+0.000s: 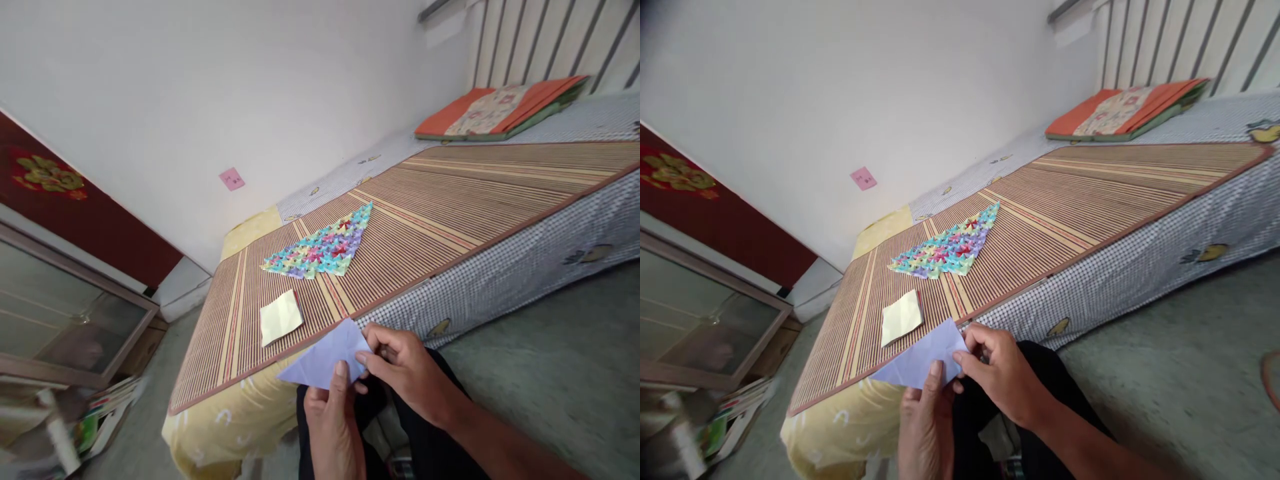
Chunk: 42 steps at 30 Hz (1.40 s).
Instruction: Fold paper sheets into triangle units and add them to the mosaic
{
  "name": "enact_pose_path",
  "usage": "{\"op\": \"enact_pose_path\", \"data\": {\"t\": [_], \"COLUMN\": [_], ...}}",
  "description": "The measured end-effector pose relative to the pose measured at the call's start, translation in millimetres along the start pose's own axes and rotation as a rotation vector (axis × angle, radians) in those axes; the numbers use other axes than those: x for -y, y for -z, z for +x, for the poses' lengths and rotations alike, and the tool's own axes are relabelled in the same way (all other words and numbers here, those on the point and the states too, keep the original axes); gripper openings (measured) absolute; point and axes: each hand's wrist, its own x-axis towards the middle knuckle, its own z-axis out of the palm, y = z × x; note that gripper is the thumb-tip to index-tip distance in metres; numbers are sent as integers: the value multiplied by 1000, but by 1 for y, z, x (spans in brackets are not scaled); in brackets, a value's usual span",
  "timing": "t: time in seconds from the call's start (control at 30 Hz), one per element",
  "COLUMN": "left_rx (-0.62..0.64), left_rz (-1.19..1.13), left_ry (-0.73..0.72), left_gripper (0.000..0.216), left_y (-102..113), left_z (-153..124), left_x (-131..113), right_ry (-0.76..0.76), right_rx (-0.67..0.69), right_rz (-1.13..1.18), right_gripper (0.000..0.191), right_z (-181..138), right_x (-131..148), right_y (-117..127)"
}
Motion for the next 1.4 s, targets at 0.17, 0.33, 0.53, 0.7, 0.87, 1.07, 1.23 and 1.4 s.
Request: {"op": "enact_pose_path", "data": {"t": [0.17, 0.33, 0.53, 0.7, 0.87, 1.07, 1.23, 1.4], "left_rx": [-7, -23, -53, -59, -17, -11, -29, -35], "left_rz": [31, 119, 261, 250, 234, 180, 135, 125], "left_ry": [11, -15, -58, -56, -76, -51, -58, -54], "left_gripper": [31, 35, 39, 42, 39, 31, 30, 31], "left_y": [0, 0, 4, 5, 4, 7, 7, 7], "left_z": [1, 1, 3, 4, 2, 3, 4, 2], "left_x": [-1, -4, 0, 4, 6, 9, 10, 10], "right_ry": [45, 13, 6, 2, 14, 14, 27, -7], "right_rx": [-31, -15, -84, -113, -141, -152, -150, -141], "right_rz": [-93, 0, 43, 98, 42, -13, 2, 63], "right_gripper": [27, 26, 24, 26, 26, 27, 26, 27], "right_z": [-1, 2, 5, 3, 1, 3, 2, 3], "right_x": [3, 5, 1, -1, 0, -2, -3, -6], "right_y": [-2, 2, 5, 0, 0, 0, -3, -3]}}
